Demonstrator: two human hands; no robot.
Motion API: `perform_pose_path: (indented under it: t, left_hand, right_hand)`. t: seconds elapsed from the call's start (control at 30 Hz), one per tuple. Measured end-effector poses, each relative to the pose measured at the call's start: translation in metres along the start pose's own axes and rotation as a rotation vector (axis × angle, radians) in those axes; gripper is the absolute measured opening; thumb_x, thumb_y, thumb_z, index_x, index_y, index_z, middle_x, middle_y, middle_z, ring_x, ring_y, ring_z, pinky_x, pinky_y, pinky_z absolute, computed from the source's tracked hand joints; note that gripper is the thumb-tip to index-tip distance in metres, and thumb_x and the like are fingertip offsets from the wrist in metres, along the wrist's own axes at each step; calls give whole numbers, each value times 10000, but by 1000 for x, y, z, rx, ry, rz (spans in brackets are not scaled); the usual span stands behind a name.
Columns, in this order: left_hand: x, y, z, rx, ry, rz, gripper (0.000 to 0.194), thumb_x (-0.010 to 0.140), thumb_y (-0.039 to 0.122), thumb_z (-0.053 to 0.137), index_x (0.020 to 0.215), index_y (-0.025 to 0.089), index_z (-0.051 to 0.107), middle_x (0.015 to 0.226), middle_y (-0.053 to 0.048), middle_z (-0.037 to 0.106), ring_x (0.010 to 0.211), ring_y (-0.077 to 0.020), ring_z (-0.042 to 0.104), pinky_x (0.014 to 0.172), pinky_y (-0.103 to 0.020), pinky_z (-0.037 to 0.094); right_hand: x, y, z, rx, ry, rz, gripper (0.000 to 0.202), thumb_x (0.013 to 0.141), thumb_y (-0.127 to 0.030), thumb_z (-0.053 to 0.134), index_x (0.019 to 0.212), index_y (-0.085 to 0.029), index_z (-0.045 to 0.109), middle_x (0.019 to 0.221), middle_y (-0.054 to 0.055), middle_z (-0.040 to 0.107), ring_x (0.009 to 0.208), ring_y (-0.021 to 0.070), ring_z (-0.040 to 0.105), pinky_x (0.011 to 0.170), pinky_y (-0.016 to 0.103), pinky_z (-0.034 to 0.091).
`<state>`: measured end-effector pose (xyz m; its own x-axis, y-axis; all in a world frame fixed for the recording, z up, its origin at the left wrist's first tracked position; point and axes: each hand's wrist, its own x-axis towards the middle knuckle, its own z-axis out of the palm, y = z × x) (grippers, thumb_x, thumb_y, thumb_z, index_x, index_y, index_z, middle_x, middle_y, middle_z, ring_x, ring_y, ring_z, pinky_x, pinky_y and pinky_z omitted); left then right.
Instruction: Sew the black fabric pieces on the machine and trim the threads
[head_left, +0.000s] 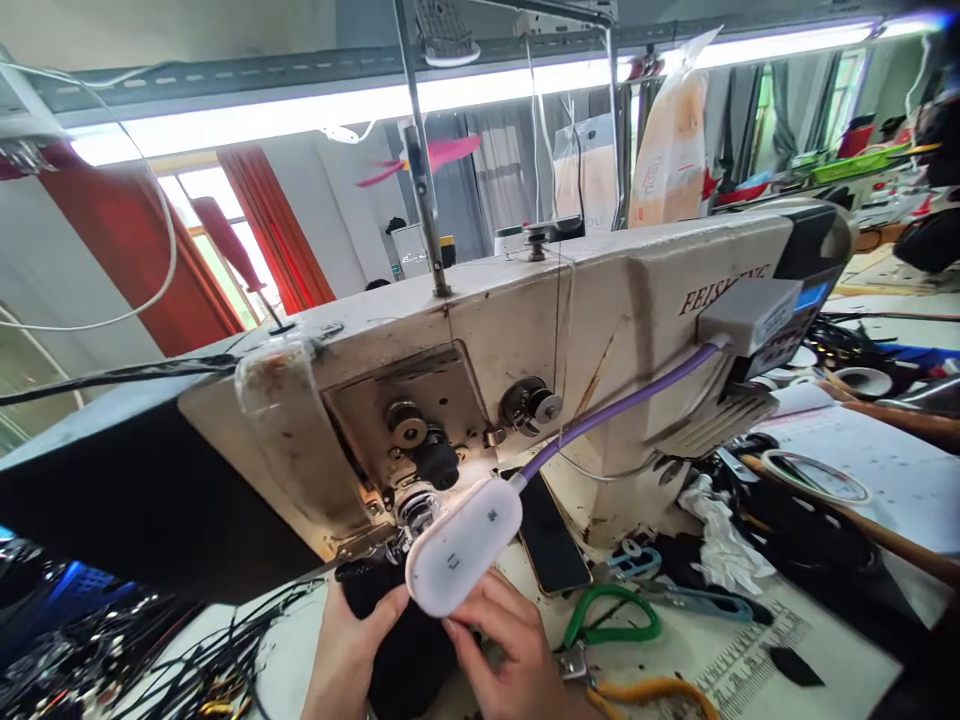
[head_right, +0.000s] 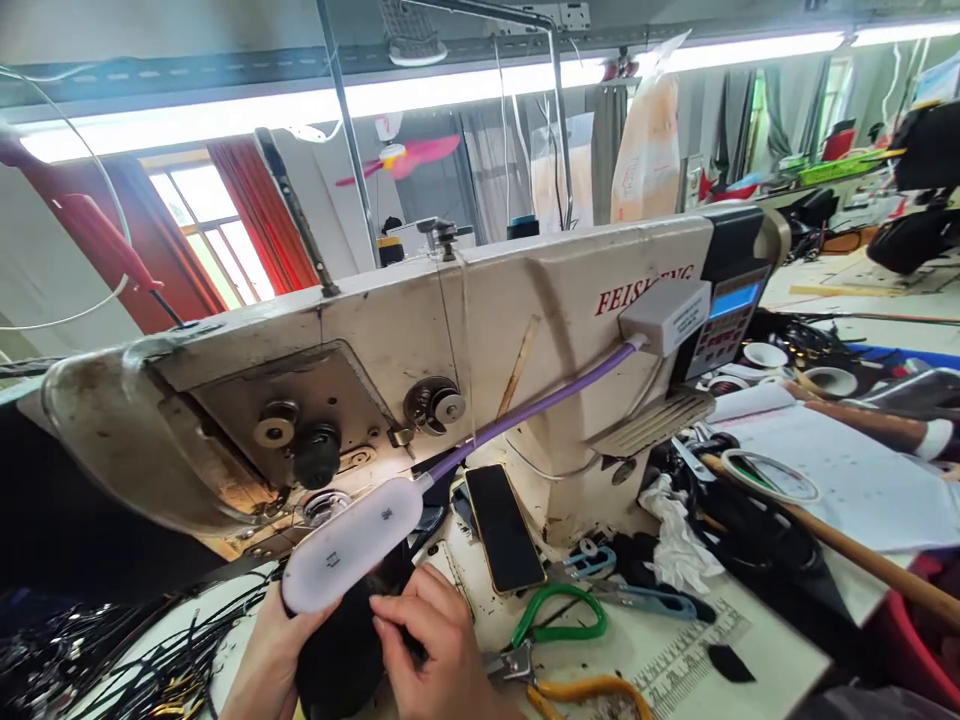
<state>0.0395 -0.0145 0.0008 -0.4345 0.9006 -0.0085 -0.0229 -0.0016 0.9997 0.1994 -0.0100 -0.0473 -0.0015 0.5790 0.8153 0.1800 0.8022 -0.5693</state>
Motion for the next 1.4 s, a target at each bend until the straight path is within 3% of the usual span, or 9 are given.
perform_pose_path:
  t: [0.1, 0.3, 0.5, 0.67, 0.87, 1.1, 1.4]
  left_hand:
    - [-4, 3, 1, -18, -10, -24, 632, 506, 371, 847, 1053, 160, 609, 903, -91, 759, 906, -313, 699, 801, -405, 539]
    - [-1, 3, -2, -117, -79, -38, 638, 489, 311, 860, 1072, 169, 643, 954, -72, 763, 931, -304, 707, 811, -380, 559]
    - [24, -10, -12, -232, -52, 6, 363, 587, 447, 778, 832, 182, 740, 791, -48, 772, 984, -318, 696, 932, -419, 535]
    - [30, -10, -4, -216, 9, 86, 351, 638, 404, 733, 944, 232, 729, 925, 7, 779, 1146, -283, 626, 1049, -389, 463]
    - [24, -6, 4, -165, 19, 91, 373, 744, 457, 629, 1021, 221, 707, 1050, -21, 758, 1195, -288, 598, 1063, -420, 457]
    - [18, 0, 7, -130, 13, 57, 396, 707, 424, 624, 1031, 212, 708, 1036, -17, 759, 1263, -280, 548, 1166, -434, 328]
    - [16, -3, -3, -91, 26, 79, 314, 635, 358, 721, 916, 219, 727, 868, -8, 771, 1137, -296, 640, 1067, -432, 455]
  right_hand:
    - [-1, 0, 1, -11, 2, -22, 195, 847, -67, 538, 914, -188, 676, 701, 39, 589, 669, 161, 571, 586, 267, 472]
    - [-2, -4, 1, 19, -24, 2, 216, 847, -71, 544, 966, -188, 681, 733, 44, 610, 685, 159, 577, 599, 269, 478]
    - [-4, -9, 6, 66, 25, -8, 207, 852, -109, 551, 999, -160, 688, 693, 29, 575, 642, 148, 528, 567, 269, 429]
    - [-7, -9, 6, 102, 72, -54, 199, 842, -75, 538, 963, -147, 679, 700, 36, 616, 616, 137, 532, 587, 284, 437]
    - [-7, -9, 4, 129, 94, -53, 193, 836, -76, 513, 907, -141, 680, 703, 52, 652, 625, 142, 540, 597, 286, 457]
    - [-8, -8, 3, 138, 118, -61, 191, 849, -96, 494, 888, -157, 670, 708, 44, 671, 621, 141, 530, 602, 280, 458]
    - [-6, -8, 0, 133, 127, -34, 189, 863, -95, 498, 884, -139, 681, 663, 40, 625, 599, 140, 529, 577, 277, 432]
